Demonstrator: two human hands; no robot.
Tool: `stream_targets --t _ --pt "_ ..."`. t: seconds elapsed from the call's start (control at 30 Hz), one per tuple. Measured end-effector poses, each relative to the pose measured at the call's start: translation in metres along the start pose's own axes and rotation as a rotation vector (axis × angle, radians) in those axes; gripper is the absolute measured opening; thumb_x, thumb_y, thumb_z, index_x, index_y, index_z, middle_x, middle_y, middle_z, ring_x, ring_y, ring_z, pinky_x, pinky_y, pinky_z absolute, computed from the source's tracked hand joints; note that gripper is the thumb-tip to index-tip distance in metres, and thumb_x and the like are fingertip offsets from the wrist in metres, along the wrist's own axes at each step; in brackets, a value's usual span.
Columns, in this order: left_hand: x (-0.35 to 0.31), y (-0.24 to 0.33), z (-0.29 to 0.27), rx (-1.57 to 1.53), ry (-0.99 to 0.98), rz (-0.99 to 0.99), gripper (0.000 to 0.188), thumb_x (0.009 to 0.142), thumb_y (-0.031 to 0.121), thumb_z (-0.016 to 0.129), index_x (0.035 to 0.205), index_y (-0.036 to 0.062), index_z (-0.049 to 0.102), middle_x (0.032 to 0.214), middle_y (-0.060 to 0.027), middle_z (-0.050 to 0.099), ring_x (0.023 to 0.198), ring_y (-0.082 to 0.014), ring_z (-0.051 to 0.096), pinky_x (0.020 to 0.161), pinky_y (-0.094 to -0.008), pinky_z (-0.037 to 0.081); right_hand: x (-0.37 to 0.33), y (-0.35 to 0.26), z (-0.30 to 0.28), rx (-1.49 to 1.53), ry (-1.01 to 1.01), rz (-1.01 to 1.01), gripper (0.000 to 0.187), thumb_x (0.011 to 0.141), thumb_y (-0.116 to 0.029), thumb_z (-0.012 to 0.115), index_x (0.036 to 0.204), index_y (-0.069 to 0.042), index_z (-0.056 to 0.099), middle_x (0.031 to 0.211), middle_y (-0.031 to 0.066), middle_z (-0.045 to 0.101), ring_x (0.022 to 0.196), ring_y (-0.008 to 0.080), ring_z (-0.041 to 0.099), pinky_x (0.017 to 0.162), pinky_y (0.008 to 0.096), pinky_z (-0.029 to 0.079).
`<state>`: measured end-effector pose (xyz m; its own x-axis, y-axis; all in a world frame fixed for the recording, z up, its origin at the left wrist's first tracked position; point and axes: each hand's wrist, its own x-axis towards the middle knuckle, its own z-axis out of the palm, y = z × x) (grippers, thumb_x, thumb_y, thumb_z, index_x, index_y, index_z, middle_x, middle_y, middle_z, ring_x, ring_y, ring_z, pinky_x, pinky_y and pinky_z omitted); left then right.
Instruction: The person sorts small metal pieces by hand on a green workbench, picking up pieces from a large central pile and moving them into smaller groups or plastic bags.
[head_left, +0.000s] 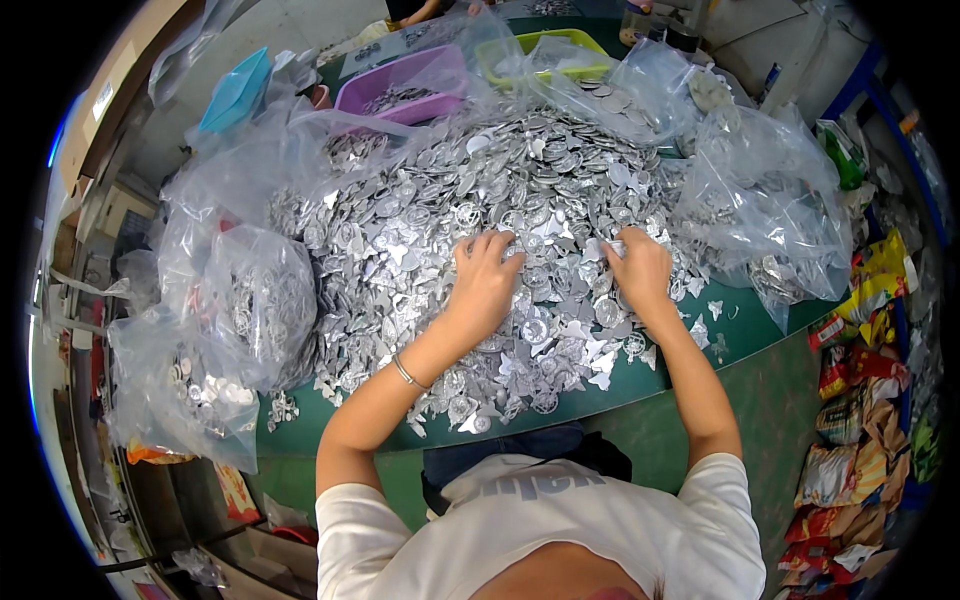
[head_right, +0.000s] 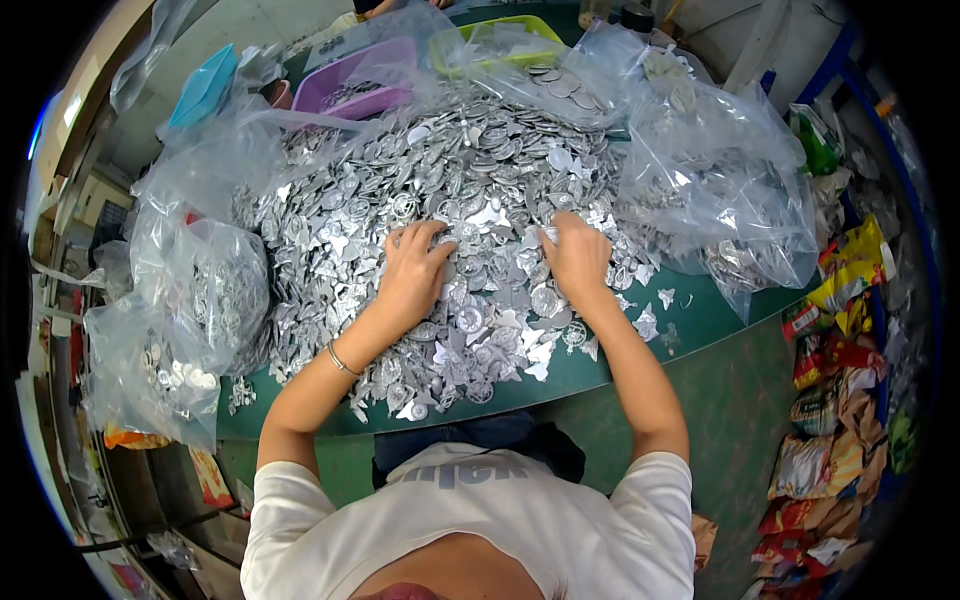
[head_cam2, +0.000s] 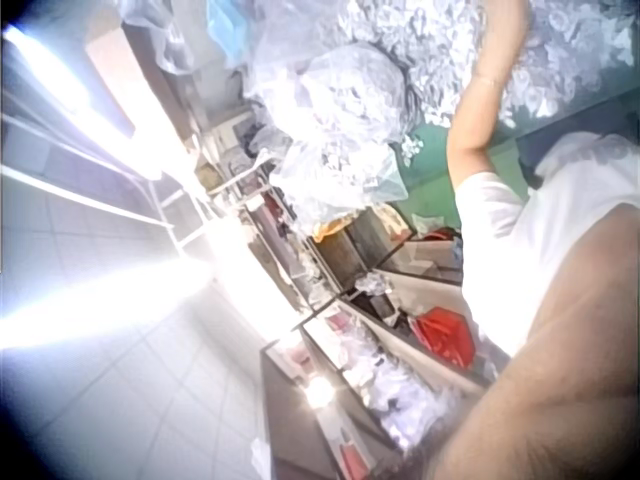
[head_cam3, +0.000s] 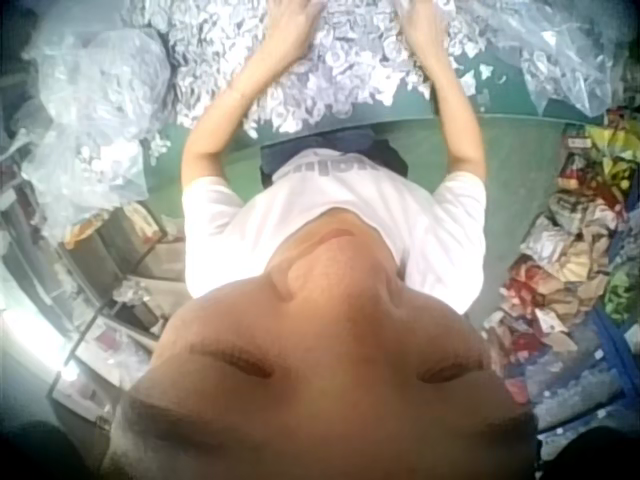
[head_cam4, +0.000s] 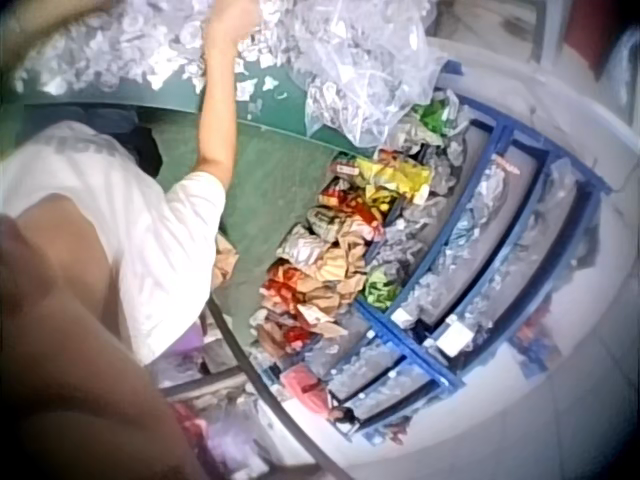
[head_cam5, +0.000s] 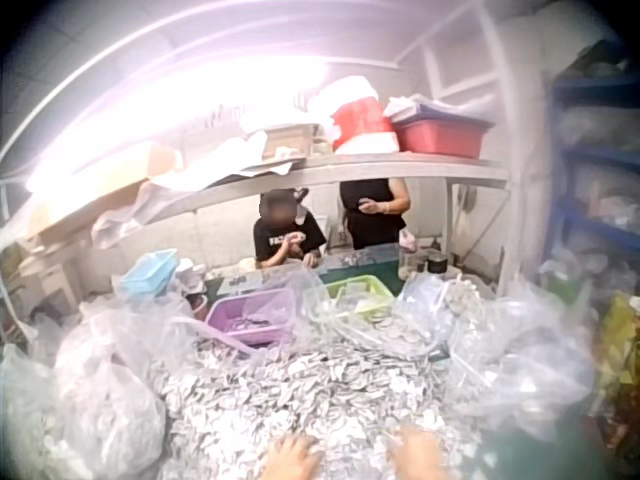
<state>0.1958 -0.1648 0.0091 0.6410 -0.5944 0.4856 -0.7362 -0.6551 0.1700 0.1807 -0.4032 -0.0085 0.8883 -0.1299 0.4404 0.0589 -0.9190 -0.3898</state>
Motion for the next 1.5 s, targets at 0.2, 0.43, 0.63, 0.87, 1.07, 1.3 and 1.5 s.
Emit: stream_targets --t 0.2,0.43,0.63,0.87,1.07,1.3,1.5 --pt "0.034 0.013 0.027 -0.057 -0.008 0.080 0.027 0.072 0.002 0.060 0.099 0.0044 0.061 0.110 -0.0117 0.053 0.108 -0.0281 0.048 0.092 -0.0432 0.031 -0.013 0.038 -0.016 0.370 0.052 0.227 0.020 0.078 -0.019 0.066 0.078 0.001 0.064 0.076 0.0173 0.063 0.069 0.0356 0.061 0.062 0.0386 0.046" --pt "0.111 0.029 0.089 0.052 -0.034 0.224 0.019 0.075 0.008 0.060 0.093 0.0051 0.062 0.099 -0.0082 0.054 0.097 -0.0245 0.049 0.083 -0.0419 0.033 -0.020 0.059 -0.034 0.466 0.055 0.382 0.017 0.084 -0.015 0.059 0.086 0.002 0.060 0.071 0.0169 0.061 0.064 0.0342 0.058 0.061 0.0380 0.044" --pt "0.132 0.047 0.098 0.268 -0.187 0.179 0.013 0.073 0.013 0.065 0.084 0.0054 0.062 0.096 -0.0091 0.053 0.095 -0.0256 0.048 0.078 -0.0416 0.033 -0.033 0.081 -0.031 0.094 -0.017 0.279 0.012 0.080 -0.012 0.064 0.085 -0.002 0.061 0.073 0.0191 0.062 0.065 0.0398 0.057 0.056 0.0441 0.042" --pt "0.128 0.039 0.099 -0.236 0.093 0.128 0.017 0.072 0.004 0.067 0.086 0.0043 0.057 0.085 -0.0109 0.055 0.085 -0.0279 0.054 0.078 -0.0397 0.037 -0.037 0.069 -0.049 -0.111 0.155 0.149 0.007 0.081 -0.011 0.059 0.079 -0.004 0.056 0.073 0.0189 0.062 0.068 0.0392 0.059 0.057 0.0487 0.043" --pt "0.106 0.052 0.080 -1.317 0.035 -0.544 0.022 0.087 0.001 0.055 0.108 -0.0016 0.052 0.086 -0.0097 0.058 0.068 -0.0194 0.059 0.067 -0.0272 0.049 -0.035 0.078 -0.072 -0.287 0.022 0.252 0.013 0.084 -0.013 0.057 0.079 -0.002 0.052 0.070 0.0194 0.061 0.067 0.0420 0.058 0.055 0.0506 0.042" --pt "0.077 0.041 0.065 -2.180 -0.364 -0.945 0.027 0.091 0.015 0.053 0.112 -0.0013 0.049 0.076 -0.0041 0.051 0.074 -0.0169 0.052 0.066 -0.0265 0.045 -0.043 0.097 -0.065 1.455 -0.159 0.721 0.014 0.091 -0.013 0.052 0.100 -0.003 0.055 0.078 0.0021 0.055 0.063 0.0107 0.052 0.046 0.0233 0.037" --pt "0.084 0.046 0.068 -1.047 -0.284 -0.444 0.023 0.082 0.007 0.055 0.105 0.0044 0.056 0.072 -0.0042 0.046 0.069 -0.0190 0.049 0.065 -0.0285 0.042 -0.033 0.078 -0.056 1.204 -0.336 0.538 0.029 0.087 -0.022 0.058 0.109 -0.003 0.058 0.079 0.0049 0.057 0.065 0.0160 0.054 0.051 0.0263 0.041"
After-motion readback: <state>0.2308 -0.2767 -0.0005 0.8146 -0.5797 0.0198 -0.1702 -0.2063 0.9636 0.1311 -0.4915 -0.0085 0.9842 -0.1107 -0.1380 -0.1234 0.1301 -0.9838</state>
